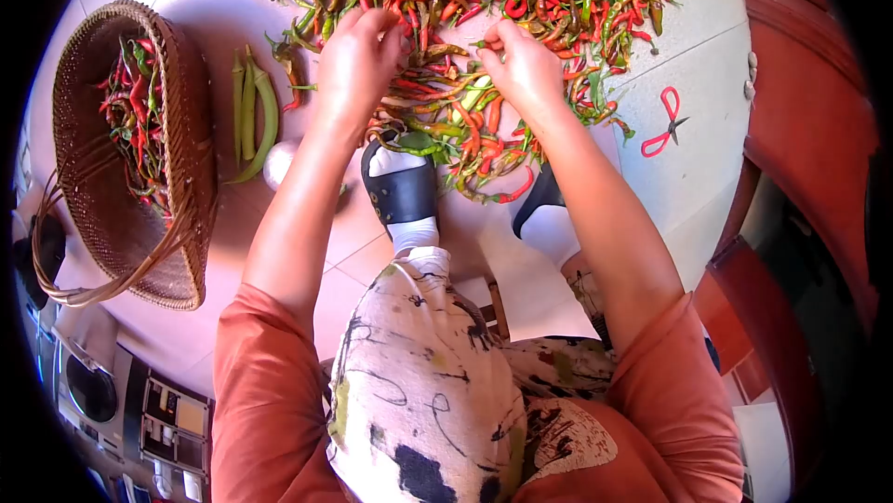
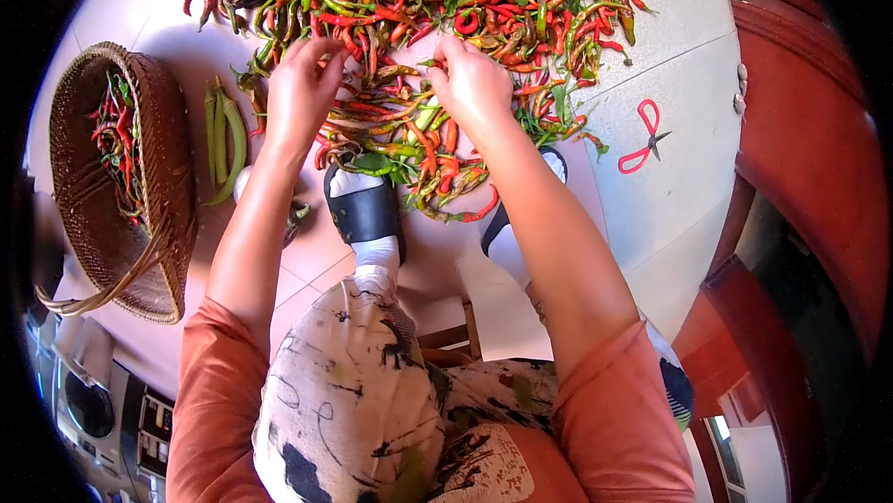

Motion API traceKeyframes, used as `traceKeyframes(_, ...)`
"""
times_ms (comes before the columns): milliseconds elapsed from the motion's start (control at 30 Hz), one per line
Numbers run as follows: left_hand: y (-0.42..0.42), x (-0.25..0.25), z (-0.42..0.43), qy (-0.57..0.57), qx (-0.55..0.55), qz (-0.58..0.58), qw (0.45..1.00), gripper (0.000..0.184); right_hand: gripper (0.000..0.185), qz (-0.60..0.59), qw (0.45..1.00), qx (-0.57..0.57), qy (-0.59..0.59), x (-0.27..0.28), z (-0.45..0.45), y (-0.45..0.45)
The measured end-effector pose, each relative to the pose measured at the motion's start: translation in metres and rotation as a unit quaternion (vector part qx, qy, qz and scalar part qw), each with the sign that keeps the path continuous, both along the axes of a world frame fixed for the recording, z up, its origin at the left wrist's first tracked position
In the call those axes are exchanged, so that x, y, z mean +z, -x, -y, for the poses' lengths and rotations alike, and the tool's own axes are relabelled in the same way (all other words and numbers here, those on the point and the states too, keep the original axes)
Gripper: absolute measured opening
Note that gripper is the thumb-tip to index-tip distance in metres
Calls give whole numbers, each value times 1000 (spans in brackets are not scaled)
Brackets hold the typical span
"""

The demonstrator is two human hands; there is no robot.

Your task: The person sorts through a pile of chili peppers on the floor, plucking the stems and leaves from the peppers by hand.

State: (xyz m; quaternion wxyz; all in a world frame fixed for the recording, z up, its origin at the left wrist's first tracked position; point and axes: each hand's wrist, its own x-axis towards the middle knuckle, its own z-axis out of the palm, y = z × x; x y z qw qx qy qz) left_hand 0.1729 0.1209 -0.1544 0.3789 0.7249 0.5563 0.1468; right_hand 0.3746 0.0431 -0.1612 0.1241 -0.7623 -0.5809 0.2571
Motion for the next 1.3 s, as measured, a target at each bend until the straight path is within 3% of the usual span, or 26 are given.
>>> traceKeyframes(67,-11,0,-7,-174,-29,-32,984,16,19,-44,998,-42,-20,5,-5,0)
traceKeyframes(167,-18,-8,-18,-212,-77,-94,970,18,25,-106,990,-80,-53,11,-19,7)
traceKeyframes(233,-20,-11,-20,-213,-86,-118,966,19,30,-67,994,-4,-91,5,-32,17)
traceKeyframes(500,-16,-15,-20,-268,-113,-188,938,11,35,29,995,-28,-94,-11,-47,44)
traceKeyframes(567,-10,-5,-11,-244,-147,-187,940,8,32,-67,991,-49,-104,-8,-37,38)
traceKeyframes(700,-1,12,20,-140,-144,-184,962,8,32,-112,983,-64,-130,-6,-12,30)
traceKeyframes(733,1,13,26,-110,-126,-192,967,15,31,-141,980,-75,-118,-2,-7,29)
traceKeyframes(767,3,15,33,-107,-123,-190,968,15,26,-345,915,-197,-68,3,-1,28)
traceKeyframes(833,8,28,44,-76,-54,-92,991,17,22,-528,801,-276,-60,23,-1,27)
traceKeyframes(900,9,29,44,-61,-42,-48,996,22,16,-561,779,-280,-25,25,8,17)
traceKeyframes(933,7,29,44,74,17,81,994,25,14,-601,750,-276,16,28,11,17)
traceKeyframes(967,4,30,43,207,75,206,953,28,13,-638,718,-273,57,29,14,17)
traceKeyframes(1000,0,30,40,285,109,287,908,32,12,-602,761,-224,90,28,14,18)
traceKeyframes(1033,0,25,37,285,110,286,908,32,12,-602,761,-224,90,27,14,21)
traceKeyframes(1100,0,16,34,421,169,349,820,32,14,-498,820,-265,100,25,13,27)
traceKeyframes(1133,2,13,35,421,190,316,829,29,14,-470,819,-315,96,23,12,28)
traceKeyframes(1300,20,-4,51,421,206,284,837,21,13,-397,860,-318,30,6,7,27)
